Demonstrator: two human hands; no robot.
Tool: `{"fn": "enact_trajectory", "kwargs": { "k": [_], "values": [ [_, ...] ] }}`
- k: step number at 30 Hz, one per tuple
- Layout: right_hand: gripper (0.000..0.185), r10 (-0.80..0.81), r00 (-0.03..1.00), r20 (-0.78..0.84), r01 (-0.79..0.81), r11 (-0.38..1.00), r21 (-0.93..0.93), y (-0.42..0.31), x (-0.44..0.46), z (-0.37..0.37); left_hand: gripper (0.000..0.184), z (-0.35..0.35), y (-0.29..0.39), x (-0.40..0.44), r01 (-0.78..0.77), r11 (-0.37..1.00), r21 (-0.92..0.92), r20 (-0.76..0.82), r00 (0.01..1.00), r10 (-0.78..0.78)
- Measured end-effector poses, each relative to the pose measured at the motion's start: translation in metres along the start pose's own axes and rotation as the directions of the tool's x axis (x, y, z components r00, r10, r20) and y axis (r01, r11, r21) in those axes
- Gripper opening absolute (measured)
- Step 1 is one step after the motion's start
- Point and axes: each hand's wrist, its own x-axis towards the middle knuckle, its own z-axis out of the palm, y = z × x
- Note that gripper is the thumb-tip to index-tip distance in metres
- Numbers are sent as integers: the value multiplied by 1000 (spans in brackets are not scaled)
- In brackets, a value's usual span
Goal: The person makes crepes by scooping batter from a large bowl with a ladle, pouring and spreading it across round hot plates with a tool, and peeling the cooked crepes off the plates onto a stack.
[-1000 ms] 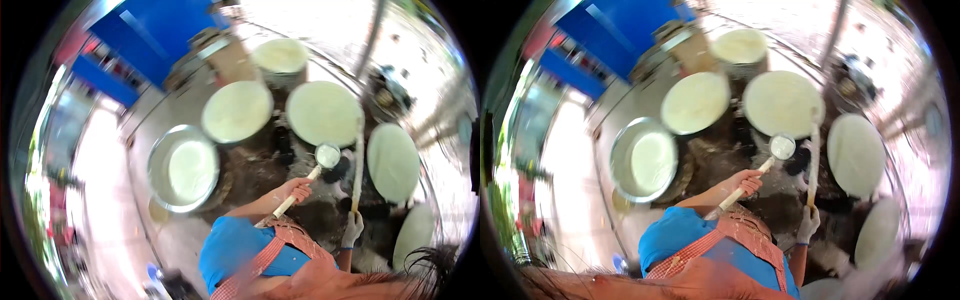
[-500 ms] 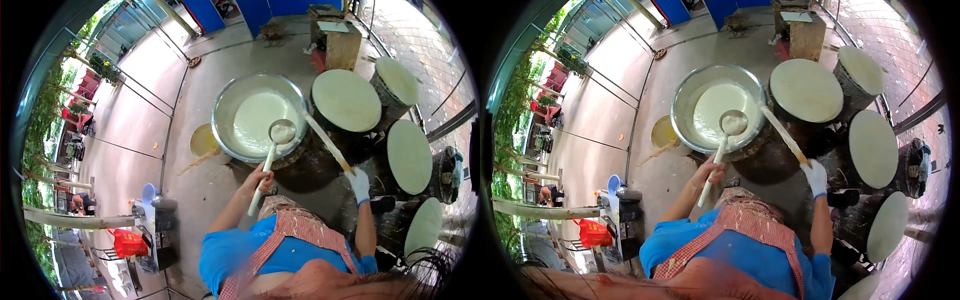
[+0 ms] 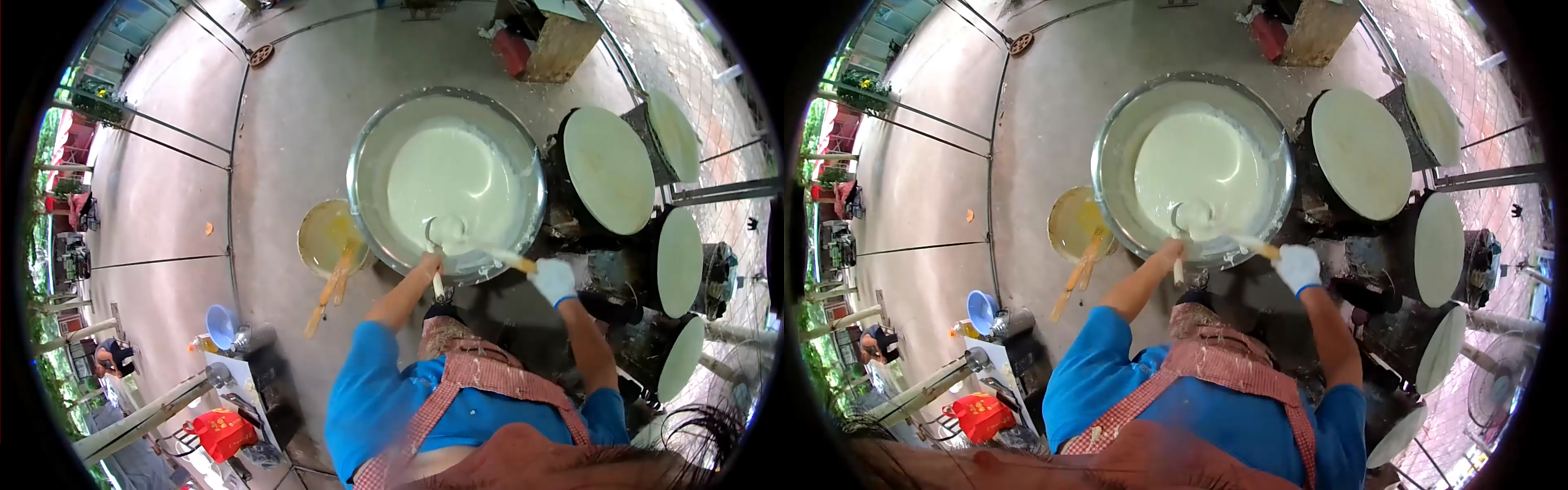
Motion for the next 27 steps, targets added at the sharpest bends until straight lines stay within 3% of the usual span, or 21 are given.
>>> {"fn": "enact_trajectory", "kwargs": {
  "k": [2, 3, 6, 9, 13, 15, 17, 18, 19, 20, 22, 23, 25, 26, 27],
  "values": [
    [31, 47, 998, 47, -48, 999, 13, -16, -2, -18, 13, 9, 8, 2, -52, 996, -69, -95, 994, 46],
    [33, 64, 998, -13, -62, 992, 111, -11, -5, -17, 17, 13, 8, -3, -75, 992, -98, -143, 988, 60],
    [36, 247, 967, 64, -250, 966, 57, -12, -21, 16, 12, 18, 35, -24, -31, 992, -122, 4, 999, 32],
    [39, 210, 978, 3, -209, 972, 111, -29, -50, 41, 13, 22, 73, -48, 210, 871, -445, 253, 962, -103],
    [38, 311, 937, -160, -253, 919, 304, -40, -99, 28, 19, 14, 112, -122, 563, 524, -639, 583, 799, -149],
    [37, 315, 879, -357, -178, 912, 369, -43, -109, 16, 30, 12, 163, -191, 378, 700, -606, 530, 848, 0],
    [34, 288, 806, -517, -67, 912, 404, -44, -102, -15, 26, 10, 206, -258, 167, 793, -585, 498, 846, 189],
    [32, 274, 761, -588, -8, 910, 414, -43, -100, -32, 22, 16, 229, -306, -55, 840, -539, 378, 876, 299],
    [33, 231, 706, -669, 78, 914, 398, -34, -94, -46, 21, 15, 246, -339, -91, 843, -530, 400, 850, 343],
    [34, 199, 631, -750, 163, 911, 378, -28, -84, -62, 16, 15, 264, -373, -148, 847, -511, 410, 824, 392],
    [33, 184, 377, -908, 353, 877, 325, -26, -80, -119, 12, 3, 294, -418, -269, 864, -427, 422, 785, 453],
    [34, 207, 335, -919, 301, 901, 312, -23, -83, -141, 17, 3, 308, -444, -505, 807, -305, 374, 716, 590],
    [32, 248, 267, -931, 399, 851, 342, -20, -84, -166, 34, 13, 325, -489, -822, 564, -77, 284, 524, 803],
    [32, 277, 235, -932, 464, 810, 358, -21, -84, -170, 28, 14, 329, -492, -847, 528, -66, 259, 496, 829],
    [32, 344, 293, -892, 555, 698, 452, -21, -72, -156, 23, 11, 333, -481, -868, 494, -58, 239, 468, 851]
  ]
}}
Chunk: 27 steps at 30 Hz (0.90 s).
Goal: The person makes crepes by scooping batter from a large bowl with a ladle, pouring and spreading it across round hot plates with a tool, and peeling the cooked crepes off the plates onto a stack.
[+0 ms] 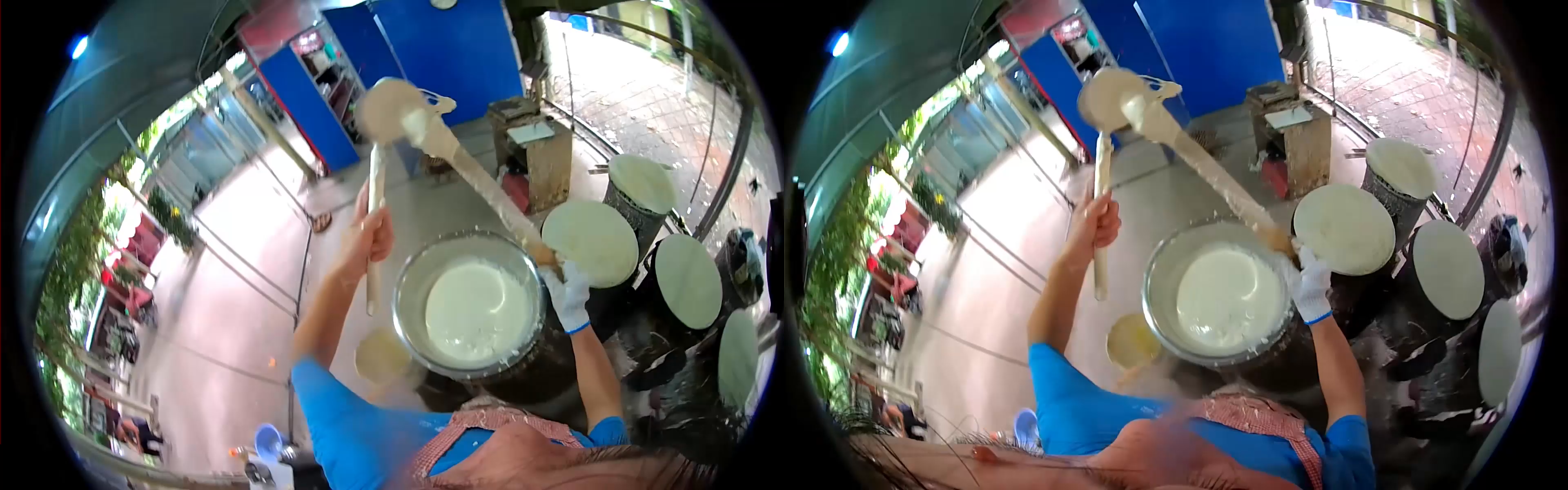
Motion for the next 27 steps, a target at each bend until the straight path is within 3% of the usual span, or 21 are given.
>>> {"fn": "enact_trajectory", "kwargs": {
  "k": [1, 2, 3, 4, 5, 6, 7, 8, 9, 11, 13, 14, 15, 17, 19, 21, 22, 24, 25, 26, 27],
  "values": [
    [33, 95, 995, 22, -98, 985, 141, 12, -14, 10, 19, -9, -15, 8, -28, 1000, 13, -17, 999, 28],
    [32, 209, 951, 229, -268, 926, 265, 11, -25, 8, 12, -28, -54, 19, 88, 986, -141, 83, 994, -76],
    [29, 287, 922, 260, -363, 874, 323, 15, -46, 14, 13, -35, -87, 22, 268, 931, -250, 189, 956, -224],
    [29, 427, 822, 377, -526, 823, 215, 43, -79, 20, 22, -42, -119, 26, 448, 834, -322, 289, 885, -364],
    [30, 566, 675, 474, -678, 729, 94, 65, -114, 19, 35, -35, -141, 24, 655, 679, -332, 381, 752, -539],
    [32, 678, 578, 453, -740, 670, -60, 50, -134, 2, 35, -28, -155, 26, 784, 349, -512, 456, 593, -664],
    [35, 780, 472, 411, -785, 584, -206, 36, -150, -16, 36, -18, -167, 30, 782, -26, -622, 548, 412, -728],
    [38, 722, 607, 333, -662, 691, -290, 51, -182, -30, 36, -4, -172, 22, 843, 250, -476, 431, 472, -769],
    [38, 778, 547, 308, -739, 622, -259, 22, -183, -59, 37, 15, -168, 9, 831, 496, -251, 349, 555, -755],
    [36, 802, 593, 70, -796, 597, -95, -13, -207, -126, 37, 73, -157, 18, 905, 398, -151, 668, 390, -634],
    [28, 766, 638, -81, -768, 640, -4, -37, -218, -159, 37, 139, -161, 6, 633, 774, 20, 580, 623, -525],
    [29, 834, 547, -72, -832, 551, 59, -47, -228, -173, 37, 162, -177, 4, 671, 740, 44, 629, 557, -542],
    [31, 893, 445, -71, -882, 450, 138, -54, -243, -187, 37, 185, -201, 4, 710, 698, 89, 680, 469, -564],
    [39, 879, 453, -149, -885, 463, 40, -43, -308, -206, 36, 236, -248, 13, 975, 36, 218, 817, -162, -553],
    [48, 789, 565, -242, -825, 534, -186, -19, -389, -226, 28, 305, -272, -7, 894, -406, 191, 748, -400, -529],
    [52, 829, 382, -409, -923, 362, -129, -50, -463, -244, 20, 365, -332, -43, 862, -434, 262, 673, -486, -558],
    [51, 824, 310, -474, -949, 299, -102, -81, -485, -255, 18, 392, -356, -68, 800, -472, 371, 684, -579, -443],
    [47, 914, -91, -396, -960, 25, 279, -154, -510, -282, 19, 453, -381, -128, 752, -511, 415, 620, -645, -446],
    [44, 830, -124, -544, -974, 3, 226, -177, -531, -278, 21, 485, -378, -160, 699, -580, 419, 568, -700, -433],
    [40, 796, -160, -584, -771, 268, 577, -201, -546, -270, 24, 517, -375, -192, 653, -532, 539, 534, -753, -385],
    [38, 636, -202, -745, -953, 49, 300, -213, -573, -268, 28, 551, -373, -224, 594, -474, 650, 492, -804, -334]
  ]
}}
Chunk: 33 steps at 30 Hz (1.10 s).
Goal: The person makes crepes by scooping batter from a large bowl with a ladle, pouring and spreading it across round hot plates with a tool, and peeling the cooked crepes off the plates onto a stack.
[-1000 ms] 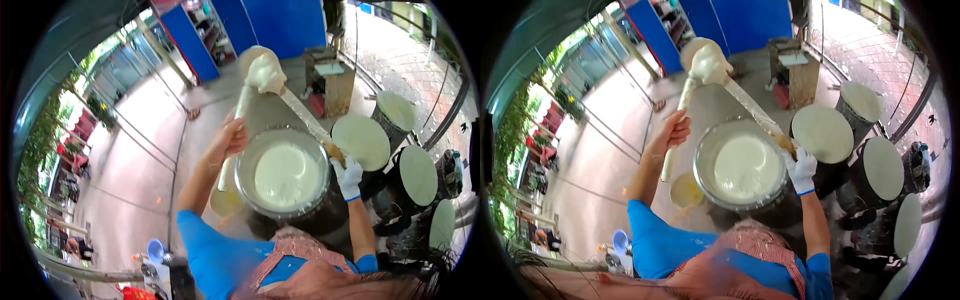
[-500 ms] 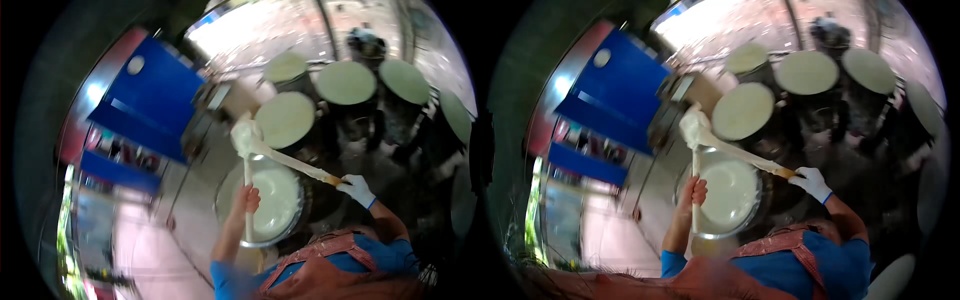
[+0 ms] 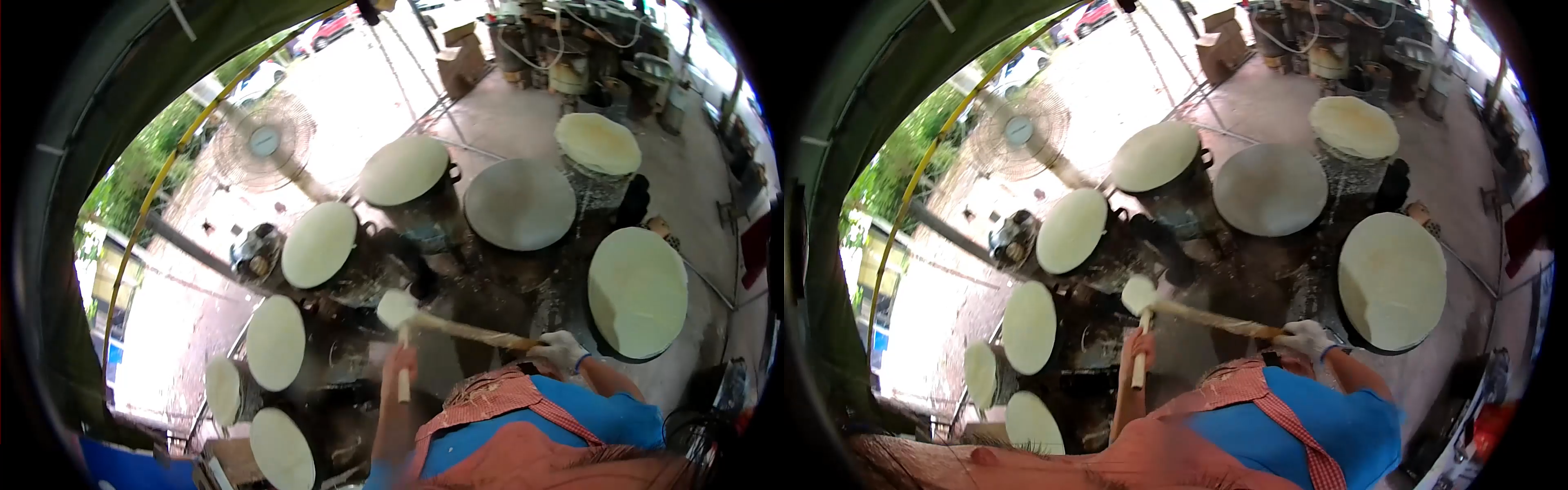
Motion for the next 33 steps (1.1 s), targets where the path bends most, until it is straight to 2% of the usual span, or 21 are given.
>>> {"fn": "enact_trajectory", "kwargs": {
  "k": [1, 4, 5, 8, 9, 10, 12, 13, 15, 17, 18, 19, 21, 22, 24, 25, 27, 28, 29, 32, 33],
  "values": [
    [35, -11, 982, -190, -26, 982, -188, -5, -16, -20, 30, 18, 5, 43, 131, 991, 8, -18, 991, -131],
    [35, 169, 816, -553, -299, 941, -155, 9, -30, -57, 34, 68, 4, 165, 437, 870, 228, -49, 898, -438],
    [37, 309, 750, -585, -318, 944, 92, 8, -28, -66, 32, 91, -5, 202, 387, 848, 363, -119, 922, -369],
    [41, 359, 566, -743, -336, 923, 189, 3, -8, -83, 16, 127, -20, 315, 373, 595, 712, -224, 924, -311],
    [45, 73, 430, -900, -25, 997, 69, -3, 7, -82, 9, 124, -22, 356, 284, 375, 882, -211, 951, -224],
    [46, -3, 435, -900, 4, 1000, -2, -12, 29, -92, 12, 126, -28, 395, 174, 115, 978, -158, 977, -142],
    [47, -106, 460, -882, 18, 994, -110, -34, 46, -92, 24, 128, -57, 430, 140, 98, 985, -131, 987, -89],
    [40, 289, 579, -762, -367, 927, 73, -69, 54, -100, 31, 118, -58, 453, 151, 59, 987, -147, 987, -70],
    [30, 285, 518, -807, -471, 882, 9, -20, 109, -83, 46, 88, -49, 513, 178, -9, 984, -178, 983, -47],
    [27, 334, 510, -793, -566, 824, -17, 2, 123, -75, 61, 64, -26, 545, -123, -643, 756, 224, 972, 78],
    [28, 380, 462, -801, -453, 878, 155, 15, 127, -73, 68, 68, -11, 554, -200, -867, 456, 445, 895, 28],
    [30, 421, 424, -802, -310, 899, 309, 34, 126, -73, 72, 81, -2, 554, -182, -929, 321, 442, 897, -23],
    [33, 498, 386, -777, 164, 792, 589, 37, 133, -66, 79, 102, 7, 531, -128, -991, 46, 413, 905, -98],
    [28, 461, 225, -858, 433, 742, 512, -1, 147, -70, 79, 108, 4, 527, -139, -990, 32, 409, 905, -114],
    [27, 487, 286, -825, 288, 777, 559, 7, 191, -67, 78, 121, -6, 525, -155, -988, -9, 392, 908, -146],
    [27, 412, 336, -847, -131, 911, 391, 30, 215, -61, 76, 131, -15, 522, -205, -971, 123, 426, 894, -135],
    [28, 456, 327, -828, -463, 841, 281, 10, 201, -72, 74, 162, -22, 526, -314, -892, 324, 495, 860, -123],
    [29, 477, 310, -823, -605, 766, 216, 6, 197, -83, 72, 173, -10, 530, -420, -892, 167, 607, 757, -243],
    [29, 472, 275, -838, -531, 801, 277, 19, 196, -82, 70, 182, 7, 531, -506, -863, -2, 680, 632, -372],
    [32, 618, 318, -719, 118, 726, 677, 1, 245, -78, 64, 184, 46, 506, -574, -744, 342, 632, 726, -270],
    [32, 544, 342, -767, 60, 801, 595, -14, 268, -83, 63, 174, 64, 491, -550, -711, 439, 587, 774, -236]
  ]
}}
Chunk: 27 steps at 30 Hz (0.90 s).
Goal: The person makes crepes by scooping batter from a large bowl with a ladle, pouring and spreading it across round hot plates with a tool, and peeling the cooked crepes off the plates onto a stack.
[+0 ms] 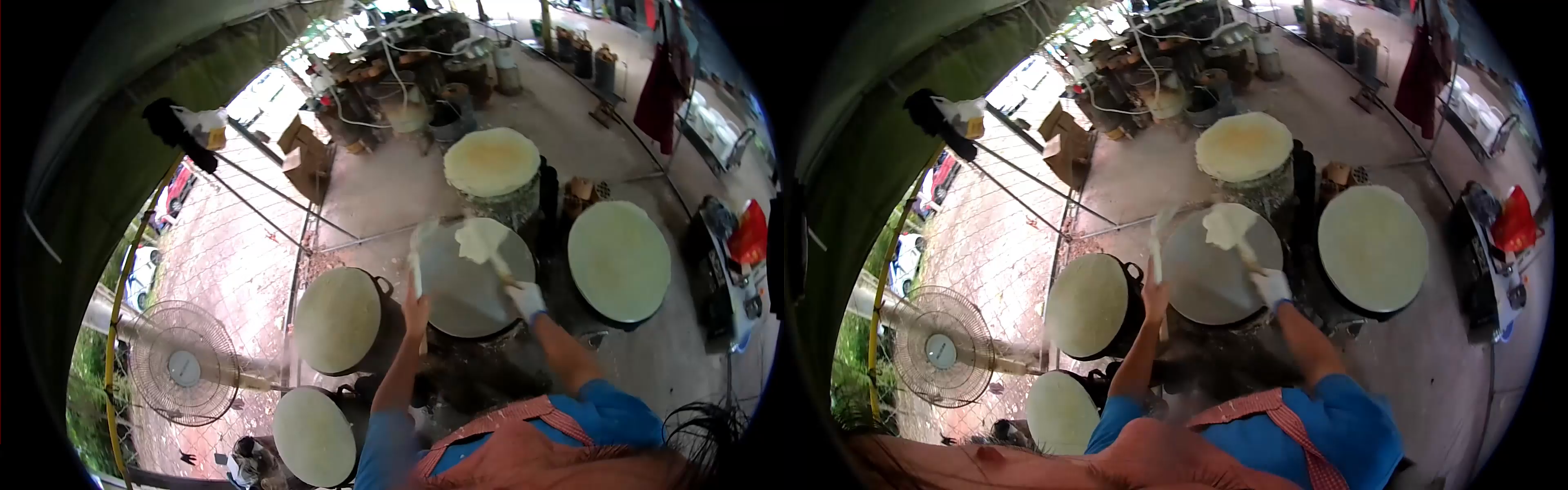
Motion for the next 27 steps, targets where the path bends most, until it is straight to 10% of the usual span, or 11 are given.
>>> {"fn": "enact_trajectory", "kwargs": {
  "k": [1, 3, 6, 9, 10, 11, 15, 18, 19, 21, 27],
  "values": [
    [33, -79, 996, 49, 83, 992, -99, -9, 7, 13, 65, -3, -15, -32, -143, 981, 133, 0, 990, 144],
    [34, -238, 971, 5, 206, 827, -524, -7, 26, 12, 67, -27, 20, -95, 413, 906, 94, 194, 885, -424],
    [29, -30, 999, 27, 39, 894, -446, -28, 6, -58, 60, -48, -14, -188, 183, 967, 177, 127, 970, -206],
    [26, -331, 899, 288, 425, 493, -759, 16, -17, -25, 55, -54, 6, -215, 312, 927, 209, 128, 931, -343],
    [34, 19, 1000, 25, -15, 988, -154, -10, -37, 3, 55, -48, 17, -208, 361, 926, 111, 178, 909, -376],
    [39, -251, 962, -108, 218, 944, -249, 31, -21, 43, 56, -48, 24, -208, 434, 901, 27, 212, 878, -429],
    [38, 68, 975, 210, -13, 967, -253, -54, -36, -34, 59, -53, 3, -215, 366, 923, 118, 255, 887, -384],
    [29, 41, 998, -54, -17, 926, 377, 2, -13, -60, 64, -55, 9, -217, 181, 976, 118, 202, 958, -202],
    [28, 353, 928, 121, -370, 914, 164, -19, -23, -64, 64, -56, 24, -213, 320, 937, 138, 193, 920, -342],
    [30, 201, 945, 259, -292, 875, 387, 25, -11, -8, 64, -50, 50, -200, 572, 809, 137, 192, 786, -588],
    [30, 123, 924, 363, -293, 836, 464, 47, 63, -76, 66, -34, 38, -235, 247, 917, 313, -108, 969, -224]
  ]
}}
